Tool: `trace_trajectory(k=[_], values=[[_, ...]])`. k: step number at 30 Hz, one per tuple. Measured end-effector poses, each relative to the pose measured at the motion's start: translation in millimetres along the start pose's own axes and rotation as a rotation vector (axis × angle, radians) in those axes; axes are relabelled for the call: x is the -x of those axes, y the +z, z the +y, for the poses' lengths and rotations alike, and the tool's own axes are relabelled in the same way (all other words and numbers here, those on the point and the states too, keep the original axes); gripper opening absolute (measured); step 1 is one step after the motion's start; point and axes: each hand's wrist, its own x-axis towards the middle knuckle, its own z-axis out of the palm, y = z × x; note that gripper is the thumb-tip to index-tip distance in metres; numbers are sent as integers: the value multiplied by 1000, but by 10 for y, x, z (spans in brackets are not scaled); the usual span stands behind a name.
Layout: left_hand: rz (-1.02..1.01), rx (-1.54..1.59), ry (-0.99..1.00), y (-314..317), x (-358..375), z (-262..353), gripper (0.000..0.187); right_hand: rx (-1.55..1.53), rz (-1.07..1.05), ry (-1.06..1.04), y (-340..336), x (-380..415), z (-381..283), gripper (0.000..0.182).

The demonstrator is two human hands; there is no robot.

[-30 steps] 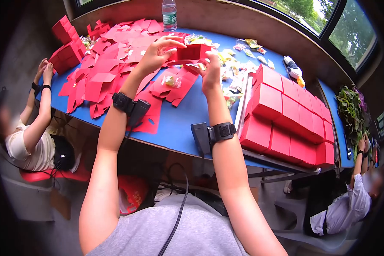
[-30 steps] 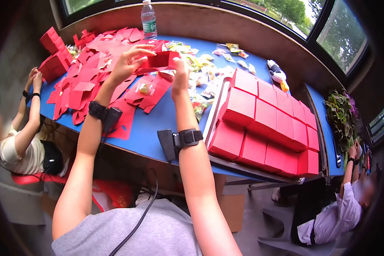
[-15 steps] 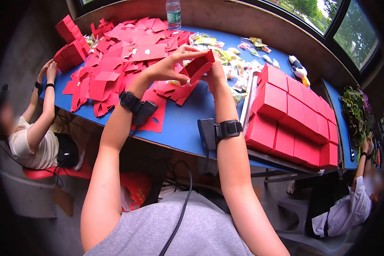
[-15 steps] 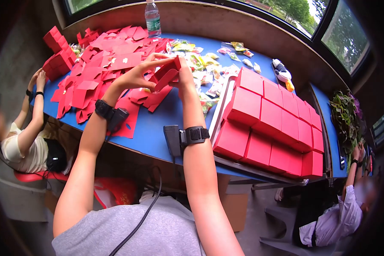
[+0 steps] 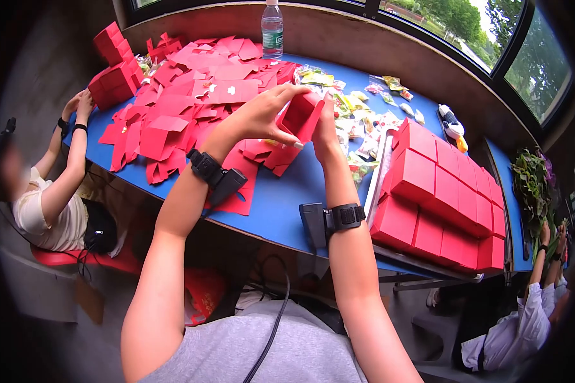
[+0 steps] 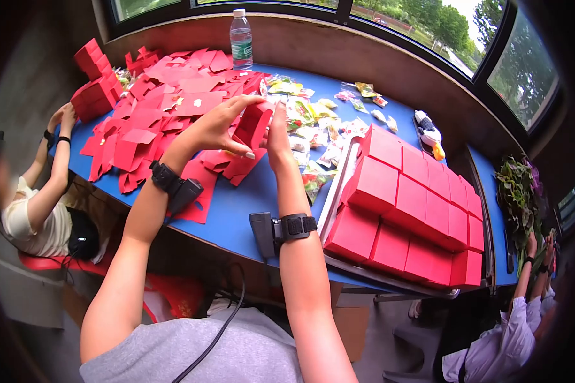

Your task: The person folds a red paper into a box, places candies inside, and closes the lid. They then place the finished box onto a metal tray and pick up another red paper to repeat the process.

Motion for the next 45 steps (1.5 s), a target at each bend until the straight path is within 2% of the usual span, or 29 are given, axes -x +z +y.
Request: trace_trajectory(k=[2,4,6,8,10,11,12,14,15,16,18,20,22,23,24,25,28,31,33,34,36,38,39,40,41,42,43,44,45], values=[[-38,101,-99,6,13,5,91,7,-55,-9,8,7,-8,72],[-46,83,-78,24,19,-2,88,139,148,-187,26,-98,86,74],[-63,-28,-117,127,38,-117,88,238,147,-113,-9,-57,44,69],[-42,-34,-140,218,48,-200,84,757,465,-828,148,184,-219,54],[9,43,-185,252,33,-229,79,908,513,-1174,231,339,-434,46],[-51,133,-250,250,20,-222,73,879,475,-1309,322,418,-474,38],[-12,188,-197,352,39,-358,66,833,311,-1306,366,426,-409,41],[73,363,-56,500,70,-476,63,1002,100,-1146,443,390,-244,45],[-21,322,15,504,14,-525,67,1150,100,-1042,407,333,-159,49],[-6,242,2,454,29,-529,70,1283,126,-940,344,272,-76,55],[-75,-86,-159,368,110,-492,66,1285,92,-659,196,229,2,62],[-175,206,-270,292,67,-440,78,1108,-19,-565,41,183,-43,68],[-260,555,-569,147,41,-208,83,962,-56,-558,-125,44,65,73],[-265,551,-567,158,48,-229,83,879,-97,-494,-197,-19,150,77],[-249,410,-395,186,72,-288,86,794,-137,-433,-232,-54,187,81],[-231,268,-222,201,96,-353,90,812,-116,-414,-167,8,145,96],[-427,87,-187,-153,155,-535,94,779,-183,-362,-73,44,149,95],[-478,-189,-418,-772,-53,-287,90,820,-154,-398,38,68,211,86],[-547,-236,-467,-986,-443,-243,79,829,-141,-398,77,62,227,83],[-574,-381,-373,-927,-661,-469,74,821,-107,-413,99,61,240,80],[-655,-515,-362,-679,-1163,-537,66,805,-56,-493,115,-3,337,74],[-593,-525,-326,-264,-1474,-968,58,789,-35,-516,128,-24,362,73],[-517,-507,-271,40,-1597,-1449,57,790,-27,-519,132,-41,375,72],[-474,-471,-299,310,-1666,-1850,60,771,-26,-525,138,-42,375,71],[-418,-446,-361,463,-1619,-1965,66,765,-39,-502,138,-38,384,70],[-468,-422,-470,576,-1603,-2030,69,760,-45,-482,135,-45,382,70],[-625,-413,-498,702,-1620,-2240,66,779,-36,-515,142,-58,383,70],[-711,-403,-513,659,-1606,-2118,62,791,-29,-539,153,-61,407,71],[-646,-500,-594,632,-1589,-1977,56,791,-31,-498,159,-58,406,72]])
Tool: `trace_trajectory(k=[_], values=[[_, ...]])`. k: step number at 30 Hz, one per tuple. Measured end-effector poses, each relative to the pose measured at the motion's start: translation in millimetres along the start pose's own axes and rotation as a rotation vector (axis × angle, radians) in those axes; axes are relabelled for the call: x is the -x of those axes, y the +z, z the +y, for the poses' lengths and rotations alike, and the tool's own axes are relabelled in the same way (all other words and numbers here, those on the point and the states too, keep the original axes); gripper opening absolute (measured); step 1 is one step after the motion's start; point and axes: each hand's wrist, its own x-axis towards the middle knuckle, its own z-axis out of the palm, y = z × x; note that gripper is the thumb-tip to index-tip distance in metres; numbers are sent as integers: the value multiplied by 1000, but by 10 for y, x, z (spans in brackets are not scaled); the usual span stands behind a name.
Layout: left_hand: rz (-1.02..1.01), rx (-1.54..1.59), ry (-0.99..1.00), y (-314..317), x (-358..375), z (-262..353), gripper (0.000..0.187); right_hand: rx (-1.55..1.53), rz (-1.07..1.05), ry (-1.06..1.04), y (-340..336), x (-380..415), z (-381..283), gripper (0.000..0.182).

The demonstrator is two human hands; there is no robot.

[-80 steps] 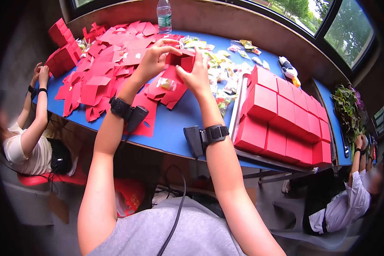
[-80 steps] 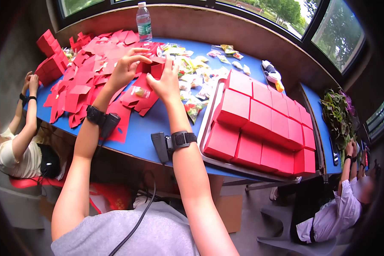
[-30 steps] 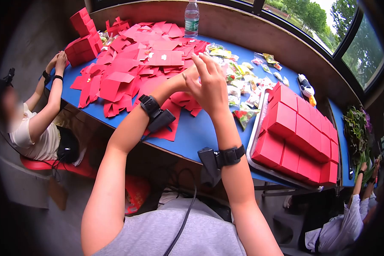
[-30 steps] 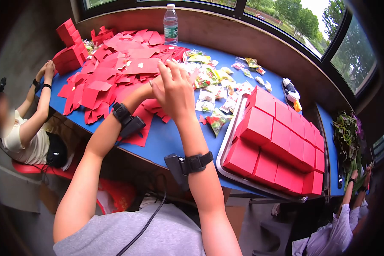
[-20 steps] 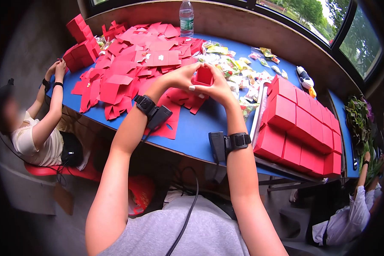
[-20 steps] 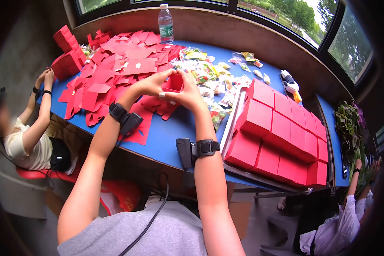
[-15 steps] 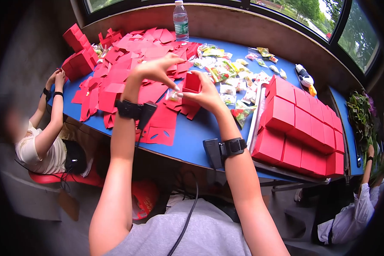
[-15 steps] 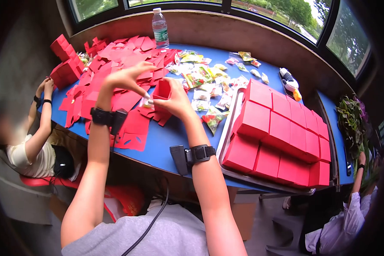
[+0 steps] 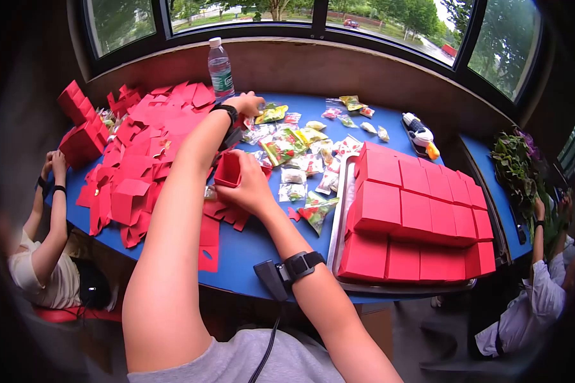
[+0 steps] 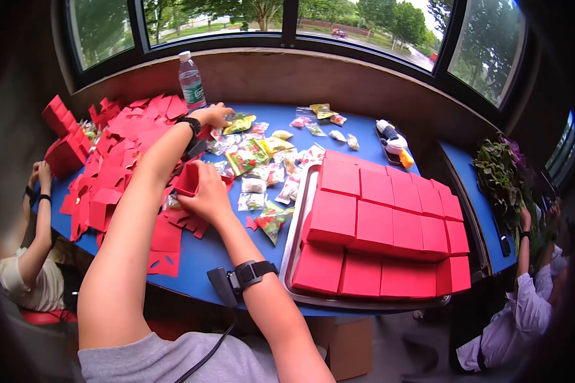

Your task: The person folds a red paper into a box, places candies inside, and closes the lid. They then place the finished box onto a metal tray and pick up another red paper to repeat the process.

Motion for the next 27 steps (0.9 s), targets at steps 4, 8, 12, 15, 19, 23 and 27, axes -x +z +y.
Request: trace_trajectory(k=[4,8,12,15,19,23,27], values=[[39,31,224,-125,-172,-312,42,-8,24,27,59,-19,53,75],[188,416,239,-335,-339,-252,33,-7,1,48,27,-12,-3,75],[248,266,182,-80,-591,-88,51,-15,24,25,41,-27,22,75],[75,241,217,59,-588,8,58,9,-2,31,16,-26,14,75],[122,326,272,33,-524,2,51,17,-17,42,-1,-8,-48,69],[374,433,432,-186,-129,111,45,11,4,3,24,-16,-14,71],[25,258,453,-667,429,71,48,47,-20,38,40,-13,25,79]])
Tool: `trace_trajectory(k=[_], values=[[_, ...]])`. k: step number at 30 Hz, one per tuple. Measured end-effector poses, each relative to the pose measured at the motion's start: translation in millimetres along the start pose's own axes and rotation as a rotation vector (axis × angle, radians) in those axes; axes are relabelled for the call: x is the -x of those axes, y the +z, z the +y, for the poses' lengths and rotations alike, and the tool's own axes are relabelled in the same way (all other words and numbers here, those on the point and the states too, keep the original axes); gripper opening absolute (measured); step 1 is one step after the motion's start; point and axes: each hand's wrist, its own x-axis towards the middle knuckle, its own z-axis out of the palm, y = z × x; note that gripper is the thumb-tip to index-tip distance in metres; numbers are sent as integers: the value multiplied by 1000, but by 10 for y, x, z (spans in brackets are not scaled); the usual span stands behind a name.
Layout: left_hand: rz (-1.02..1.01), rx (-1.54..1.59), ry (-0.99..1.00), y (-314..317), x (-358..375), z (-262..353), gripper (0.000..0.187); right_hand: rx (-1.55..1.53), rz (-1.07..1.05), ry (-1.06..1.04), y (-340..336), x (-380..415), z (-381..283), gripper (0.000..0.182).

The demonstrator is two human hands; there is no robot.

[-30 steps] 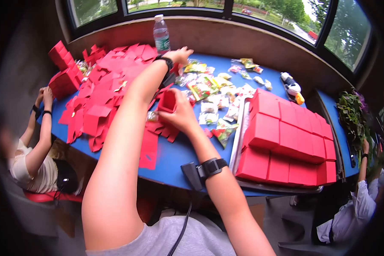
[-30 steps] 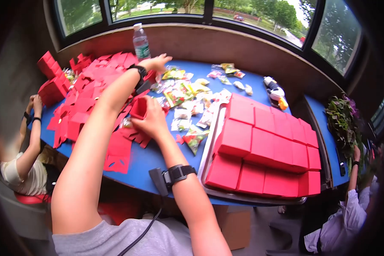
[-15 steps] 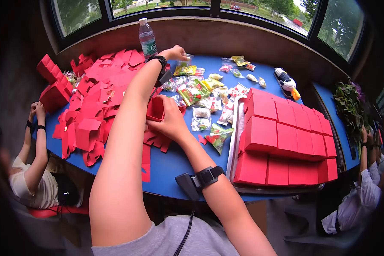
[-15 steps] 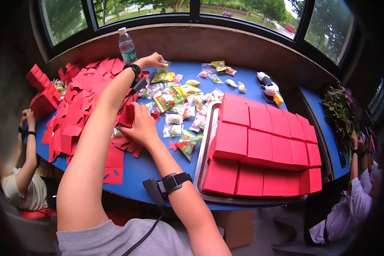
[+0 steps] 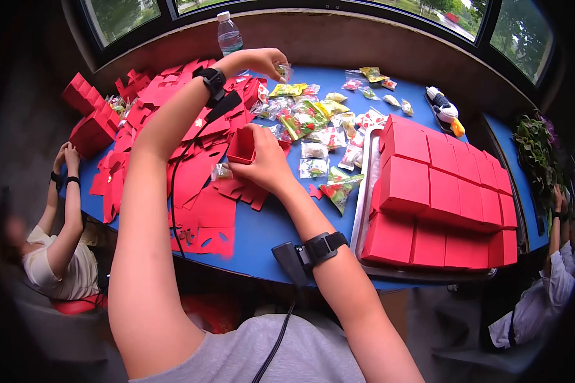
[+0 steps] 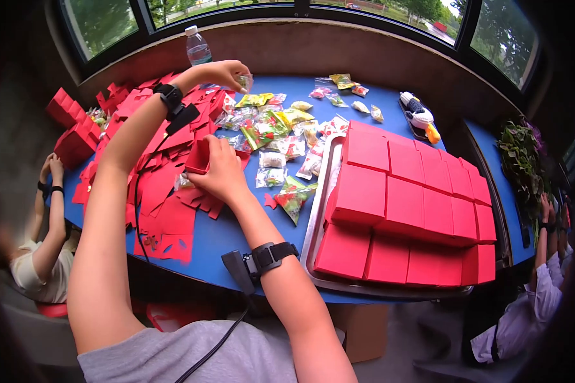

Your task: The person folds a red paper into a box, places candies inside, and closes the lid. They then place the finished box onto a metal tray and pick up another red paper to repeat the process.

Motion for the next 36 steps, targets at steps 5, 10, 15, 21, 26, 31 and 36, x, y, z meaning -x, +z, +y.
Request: trace_trajectory(k=[5,10,15,21,26,31,36], values=[[-279,-179,-35,491,523,20,63,9,6,-8,-23,0,-37,76],[-180,-338,-169,749,506,-19,75,-10,29,-10,-30,33,-31,73],[-162,-191,14,605,549,55,56,-11,-8,23,-33,1,-36,81],[208,65,67,697,870,27,58,-25,53,-3,11,-5,3,82],[576,635,166,529,1468,573,67,-55,0,86,-42,-5,-61,80],[786,900,98,1043,1714,953,34,-52,25,18,-55,2,-87,71],[934,1031,-3,1247,1716,1089,24,-11,92,-24,8,8,-48,73]])
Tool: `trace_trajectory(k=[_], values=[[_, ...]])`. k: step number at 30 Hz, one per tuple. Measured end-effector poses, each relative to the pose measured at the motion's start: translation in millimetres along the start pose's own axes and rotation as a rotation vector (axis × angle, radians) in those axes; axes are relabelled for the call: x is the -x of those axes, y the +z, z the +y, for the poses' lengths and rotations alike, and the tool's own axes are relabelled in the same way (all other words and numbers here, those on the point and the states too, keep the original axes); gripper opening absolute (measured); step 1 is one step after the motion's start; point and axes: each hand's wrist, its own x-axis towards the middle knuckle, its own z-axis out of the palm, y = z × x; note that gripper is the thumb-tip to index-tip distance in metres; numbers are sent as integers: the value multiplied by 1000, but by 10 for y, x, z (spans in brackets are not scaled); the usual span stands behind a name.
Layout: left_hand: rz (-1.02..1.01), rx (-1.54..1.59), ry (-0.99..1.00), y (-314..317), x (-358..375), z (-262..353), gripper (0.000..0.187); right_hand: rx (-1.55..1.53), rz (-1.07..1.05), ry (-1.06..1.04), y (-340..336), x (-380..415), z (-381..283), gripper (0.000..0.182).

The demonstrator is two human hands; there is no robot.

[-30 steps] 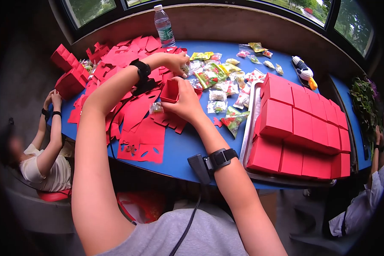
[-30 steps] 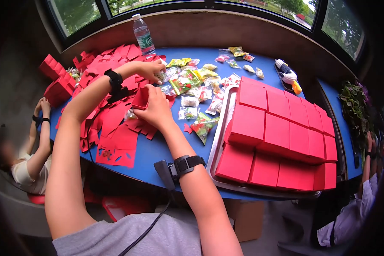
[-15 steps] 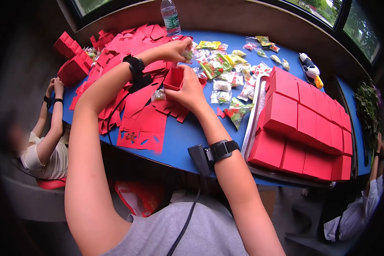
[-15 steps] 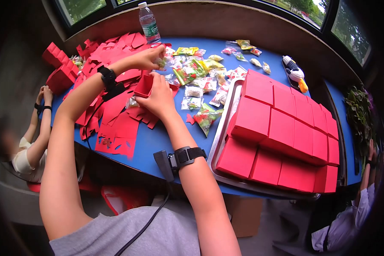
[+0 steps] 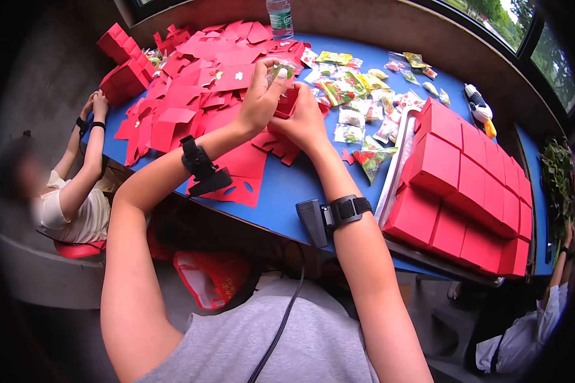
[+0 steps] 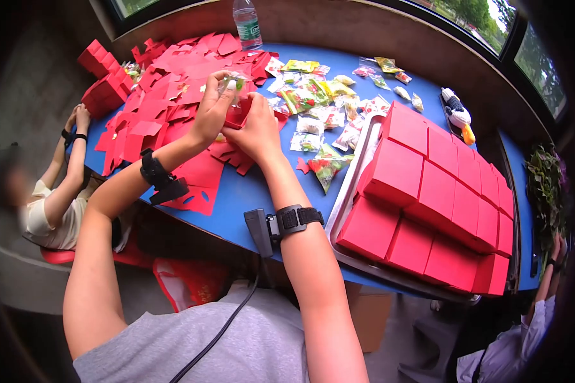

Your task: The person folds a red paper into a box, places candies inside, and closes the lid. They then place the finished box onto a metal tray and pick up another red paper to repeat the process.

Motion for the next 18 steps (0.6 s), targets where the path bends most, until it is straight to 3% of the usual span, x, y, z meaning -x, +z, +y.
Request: trace_trajectory(k=[4,6,11,14,18], values=[[61,-222,73,43,92,-154,25,-68,-3,9,2,21,17,71],[74,-639,184,29,161,-143,29,-20,22,24,23,6,28,76],[66,-555,127,-18,211,-15,38,-60,9,99,-31,25,-47,91],[81,-729,260,-51,154,104,39,-48,12,35,-58,42,-74,102],[63,-860,258,-118,60,139,27,-16,16,-11,-36,38,-39,110]])
